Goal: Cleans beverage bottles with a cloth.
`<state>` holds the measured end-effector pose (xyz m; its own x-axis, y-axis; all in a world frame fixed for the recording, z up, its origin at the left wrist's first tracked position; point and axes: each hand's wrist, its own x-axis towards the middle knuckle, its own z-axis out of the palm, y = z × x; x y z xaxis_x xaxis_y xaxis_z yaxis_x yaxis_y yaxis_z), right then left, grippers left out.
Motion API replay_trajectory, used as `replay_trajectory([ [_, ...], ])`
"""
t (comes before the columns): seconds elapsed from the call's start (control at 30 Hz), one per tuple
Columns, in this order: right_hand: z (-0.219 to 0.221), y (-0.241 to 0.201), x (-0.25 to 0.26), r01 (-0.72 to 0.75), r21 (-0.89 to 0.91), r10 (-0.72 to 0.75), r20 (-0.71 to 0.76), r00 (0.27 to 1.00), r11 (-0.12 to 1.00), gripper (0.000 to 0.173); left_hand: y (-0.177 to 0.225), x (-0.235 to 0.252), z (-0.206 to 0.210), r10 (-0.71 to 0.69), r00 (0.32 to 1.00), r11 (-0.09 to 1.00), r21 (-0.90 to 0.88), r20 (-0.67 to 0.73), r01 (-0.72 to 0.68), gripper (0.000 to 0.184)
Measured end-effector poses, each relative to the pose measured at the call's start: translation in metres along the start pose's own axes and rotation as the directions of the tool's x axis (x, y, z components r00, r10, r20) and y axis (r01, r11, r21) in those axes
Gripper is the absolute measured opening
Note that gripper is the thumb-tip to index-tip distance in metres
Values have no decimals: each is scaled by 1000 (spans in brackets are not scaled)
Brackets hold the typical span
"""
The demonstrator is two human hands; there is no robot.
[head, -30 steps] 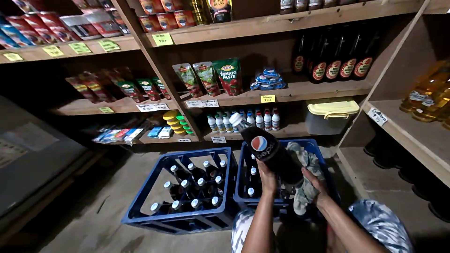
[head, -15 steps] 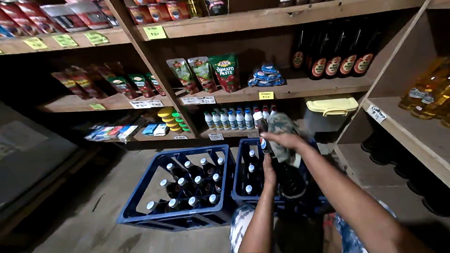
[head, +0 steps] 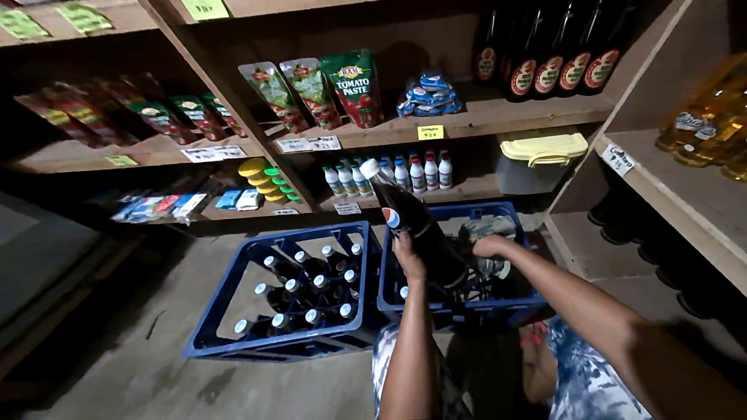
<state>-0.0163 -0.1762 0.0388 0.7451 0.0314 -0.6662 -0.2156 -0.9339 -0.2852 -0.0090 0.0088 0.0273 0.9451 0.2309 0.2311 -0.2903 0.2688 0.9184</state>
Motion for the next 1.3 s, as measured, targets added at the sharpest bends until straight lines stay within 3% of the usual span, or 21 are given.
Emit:
replay_trajectory([
  [0.07, 14, 4, 20, 2, -118, 5, 59, 998, 993, 44, 3, -5, 1, -44, 999, 999, 22, 10, 44, 52],
  [0.17, 26, 30, 46, -25, -31, 25, -23, 999, 999, 45, 3, -11, 4, -98, 993, 992, 81, 61, 93, 55],
  [0.3, 24, 49, 40, -72, -66, 74, 19, 997, 995, 39, 6, -17, 8, -155, 979, 982, 126, 133, 138, 51],
  [0.47, 28, 63, 34, -143, -135, 150, 39, 988, 980, 50, 7, -22, 13, -188, 957, 972, 185, 222, 148, 48],
  [0.53, 10, 50, 15, -78, -90, 76, -17, 997, 993, 46, 6, -25, 15, -157, 958, 973, 204, 240, 109, 46],
  [0.57, -5, 44, 2, 23, 0, -23, -89, 996, 1000, 43, 4, -27, 17, -143, 958, 972, 215, 248, 90, 47],
  [0.63, -34, 32, -26, 375, 272, -279, -334, 900, 886, 41, 0, -31, 21, -113, 959, 972, 230, 258, 53, 54],
  [0.7, -46, 16, -52, 670, 452, -441, -515, 735, 589, 57, -5, -39, 28, -63, 966, 975, 221, 250, 6, 60],
  [0.73, -44, 5, -67, 726, 468, -470, -556, 685, 504, 73, -8, -44, 33, -18, 971, 979, 201, 238, -31, 61],
  [0.8, -29, -10, -93, 751, 443, -439, -618, 652, 490, 103, -16, -52, 41, 137, 959, 973, 147, 250, -177, 81],
  [0.83, -21, -10, -105, 768, 409, -414, -666, 620, 492, 108, -20, -56, 45, 216, 939, 962, 104, 269, -251, 94],
  [0.87, -12, -7, -117, 809, 348, -402, -732, 550, 473, 106, -25, -59, 49, 298, 909, 945, 45, 291, -324, 107],
  [0.9, -3, -1, -125, 871, 251, -400, -811, 428, 423, 101, -30, -59, 53, 375, 871, 922, -29, 317, -387, 117],
  [1.0, 17, 26, -139, 946, -79, -372, -927, 47, 315, 80, -18, -57, 74, 481, 686, 869, -191, 546, -456, 116],
  [1.07, 26, 48, -141, 855, -322, -355, -918, -177, 407, 62, -6, -60, 86, 422, 592, 862, -102, 687, -496, 128],
  [1.1, 28, 60, -140, 770, -417, -362, -896, -258, 483, 49, -9, -61, 91, 398, 587, 848, -38, 705, -529, 127],
  [1.17, 33, 87, -138, 587, -469, -364, -883, -296, 660, 26, -13, -60, 90, 363, 641, 850, 42, 676, -526, 119],
  [1.2, 38, 102, -137, 536, -429, -351, -903, -248, 727, 25, -13, -56, 83, 351, 677, 859, 66, 646, -508, 109],
  [1.3, 53, 157, -116, 483, -232, -218, -972, -86, 845, 50, -9, -40, 67, 298, 788, 873, 180, 538, -453, 85],
])
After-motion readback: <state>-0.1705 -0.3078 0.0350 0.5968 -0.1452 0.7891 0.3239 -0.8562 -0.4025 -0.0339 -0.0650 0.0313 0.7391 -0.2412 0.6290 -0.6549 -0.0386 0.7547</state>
